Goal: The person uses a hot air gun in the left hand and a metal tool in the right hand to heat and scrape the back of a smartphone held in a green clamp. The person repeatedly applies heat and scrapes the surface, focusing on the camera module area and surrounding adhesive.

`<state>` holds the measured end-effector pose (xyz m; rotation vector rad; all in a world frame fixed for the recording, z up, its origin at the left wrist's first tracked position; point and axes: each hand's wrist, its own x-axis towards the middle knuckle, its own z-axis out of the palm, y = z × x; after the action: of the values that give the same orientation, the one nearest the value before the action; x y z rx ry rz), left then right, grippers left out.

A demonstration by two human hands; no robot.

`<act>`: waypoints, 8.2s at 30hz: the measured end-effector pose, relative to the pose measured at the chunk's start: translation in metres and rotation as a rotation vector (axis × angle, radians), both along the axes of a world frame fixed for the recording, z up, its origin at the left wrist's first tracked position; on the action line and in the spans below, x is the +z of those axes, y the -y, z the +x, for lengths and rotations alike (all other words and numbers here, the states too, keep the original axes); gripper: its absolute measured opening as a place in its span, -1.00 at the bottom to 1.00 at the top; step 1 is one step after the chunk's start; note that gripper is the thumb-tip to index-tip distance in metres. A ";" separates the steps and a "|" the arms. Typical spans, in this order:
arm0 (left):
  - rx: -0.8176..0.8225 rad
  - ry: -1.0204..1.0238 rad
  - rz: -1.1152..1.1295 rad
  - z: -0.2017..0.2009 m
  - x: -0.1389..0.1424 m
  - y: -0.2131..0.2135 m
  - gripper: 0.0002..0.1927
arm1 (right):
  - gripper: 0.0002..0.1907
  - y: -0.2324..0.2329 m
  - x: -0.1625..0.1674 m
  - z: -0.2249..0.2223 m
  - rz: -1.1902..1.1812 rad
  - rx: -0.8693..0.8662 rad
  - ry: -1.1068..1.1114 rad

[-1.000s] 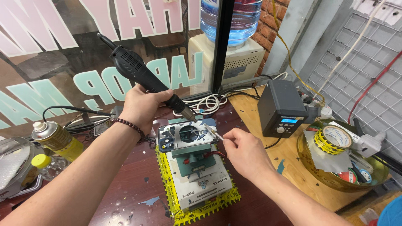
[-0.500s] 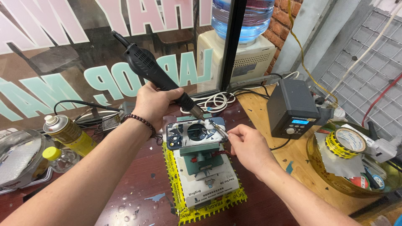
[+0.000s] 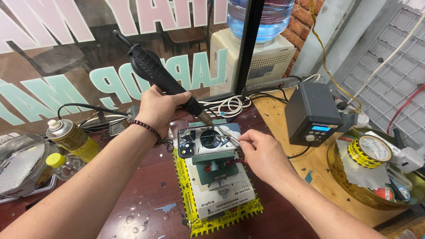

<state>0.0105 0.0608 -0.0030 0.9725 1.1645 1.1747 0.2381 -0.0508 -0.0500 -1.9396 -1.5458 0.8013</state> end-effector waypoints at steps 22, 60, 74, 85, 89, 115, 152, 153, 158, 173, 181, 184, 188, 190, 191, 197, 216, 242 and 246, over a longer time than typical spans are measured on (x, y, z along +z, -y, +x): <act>0.014 0.005 0.004 -0.002 0.002 0.004 -0.72 | -0.76 0.000 0.015 -0.002 -0.050 -0.020 -0.108; 0.034 -0.071 -0.035 0.010 0.001 0.001 -0.69 | -0.86 -0.014 -0.017 0.004 -0.245 -0.193 -0.994; 0.036 -0.003 -0.034 -0.010 -0.003 0.008 -0.76 | -0.81 -0.012 0.000 -0.002 -0.026 0.062 -0.100; 0.023 -0.031 -0.003 -0.003 -0.007 0.004 -0.74 | -0.81 -0.023 -0.007 0.013 0.155 0.214 -0.001; 0.031 -0.026 0.004 -0.002 -0.004 0.006 -0.74 | -0.81 -0.027 -0.011 0.005 -0.172 -0.014 -0.460; 0.049 0.029 -0.014 0.002 -0.001 0.011 -0.80 | -0.81 -0.016 -0.015 -0.004 -0.187 -0.218 -0.884; -0.047 -0.078 0.032 0.036 -0.017 0.004 -0.70 | -0.80 0.026 -0.019 0.008 -0.238 -0.355 -1.207; -0.045 -0.082 0.041 0.035 -0.017 0.003 -0.70 | -0.80 0.026 -0.018 0.008 -0.243 -0.341 -1.200; -0.011 -0.071 0.017 0.028 -0.015 0.003 -0.69 | -0.80 0.032 -0.014 -0.007 -0.013 -0.233 -0.322; -0.041 -0.056 0.017 0.038 -0.016 0.001 -0.69 | -0.88 0.017 -0.025 0.010 -0.194 -0.352 -1.239; 0.003 0.015 0.033 0.039 -0.019 0.000 -0.70 | -0.81 0.033 -0.013 0.005 -0.040 -0.362 -0.637; -0.016 0.015 0.039 0.035 -0.021 0.000 -0.70 | -0.78 0.039 -0.011 -0.001 0.015 -0.292 -0.447; -0.023 -0.002 0.021 0.031 -0.021 0.002 -0.70 | -0.78 0.040 -0.009 -0.005 0.024 -0.274 -0.307; -0.029 -0.018 0.008 0.033 -0.020 0.003 -0.69 | -0.78 0.040 -0.008 -0.006 0.011 -0.290 -0.255; -0.030 -0.032 0.009 0.033 -0.019 0.004 -0.69 | -0.78 0.040 -0.006 -0.006 0.004 -0.294 -0.245; -0.039 -0.069 -0.004 0.039 -0.016 0.008 -0.68 | -0.79 0.039 0.001 -0.010 -0.003 -0.288 -0.255; -0.042 0.000 -0.001 0.019 -0.018 0.004 -0.73 | -0.78 0.039 -0.012 -0.006 0.062 -0.281 -0.324; -0.012 -0.027 0.010 0.023 -0.022 0.000 -0.69 | -0.86 0.023 -0.006 -0.021 0.130 -0.171 0.075; -0.014 0.013 0.019 0.023 -0.023 0.000 -0.68 | -0.85 0.022 -0.015 -0.024 0.198 -0.174 0.045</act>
<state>0.0330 0.0606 -0.0258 0.9845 1.1368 1.1811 0.2142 -0.0731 -0.0650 -1.9244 -1.4015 0.5155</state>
